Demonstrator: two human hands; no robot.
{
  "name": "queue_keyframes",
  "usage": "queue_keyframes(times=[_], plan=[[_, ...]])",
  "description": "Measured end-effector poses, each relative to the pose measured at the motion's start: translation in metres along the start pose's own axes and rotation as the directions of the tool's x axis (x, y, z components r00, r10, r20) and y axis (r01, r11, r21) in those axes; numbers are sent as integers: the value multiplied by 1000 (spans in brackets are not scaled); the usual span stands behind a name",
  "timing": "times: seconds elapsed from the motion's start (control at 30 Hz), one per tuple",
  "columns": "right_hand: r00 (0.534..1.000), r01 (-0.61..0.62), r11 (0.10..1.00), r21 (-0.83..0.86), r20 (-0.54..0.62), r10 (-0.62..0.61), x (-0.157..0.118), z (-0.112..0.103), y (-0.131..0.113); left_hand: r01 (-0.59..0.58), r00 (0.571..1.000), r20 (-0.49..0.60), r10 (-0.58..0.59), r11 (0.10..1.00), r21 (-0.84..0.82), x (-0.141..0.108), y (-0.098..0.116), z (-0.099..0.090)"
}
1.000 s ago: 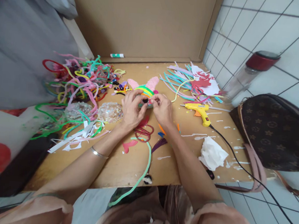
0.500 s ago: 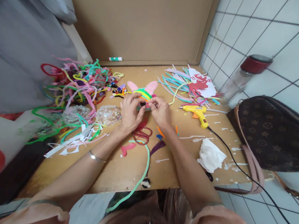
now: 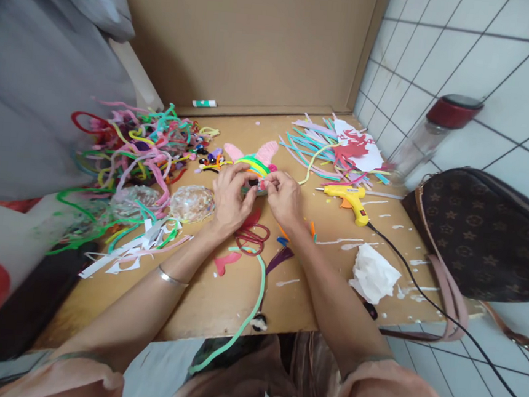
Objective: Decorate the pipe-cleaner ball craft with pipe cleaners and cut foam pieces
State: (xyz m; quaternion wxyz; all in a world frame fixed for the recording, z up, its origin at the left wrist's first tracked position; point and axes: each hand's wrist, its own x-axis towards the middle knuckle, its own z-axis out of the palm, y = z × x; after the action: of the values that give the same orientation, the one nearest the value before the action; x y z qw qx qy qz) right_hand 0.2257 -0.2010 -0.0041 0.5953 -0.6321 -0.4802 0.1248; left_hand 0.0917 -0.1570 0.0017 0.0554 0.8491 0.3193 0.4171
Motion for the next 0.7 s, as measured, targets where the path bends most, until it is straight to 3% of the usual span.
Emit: queue_keyframes(times=[0.23, 0.7], plan=[[999, 36, 999, -9, -8, -36, -2, 3, 4, 2, 1000, 11, -2, 1000, 6, -1, 1, 1], [999, -29, 983, 183, -8, 31, -2, 7, 3, -10, 1000, 2, 10, 1000, 20, -2, 2, 1]])
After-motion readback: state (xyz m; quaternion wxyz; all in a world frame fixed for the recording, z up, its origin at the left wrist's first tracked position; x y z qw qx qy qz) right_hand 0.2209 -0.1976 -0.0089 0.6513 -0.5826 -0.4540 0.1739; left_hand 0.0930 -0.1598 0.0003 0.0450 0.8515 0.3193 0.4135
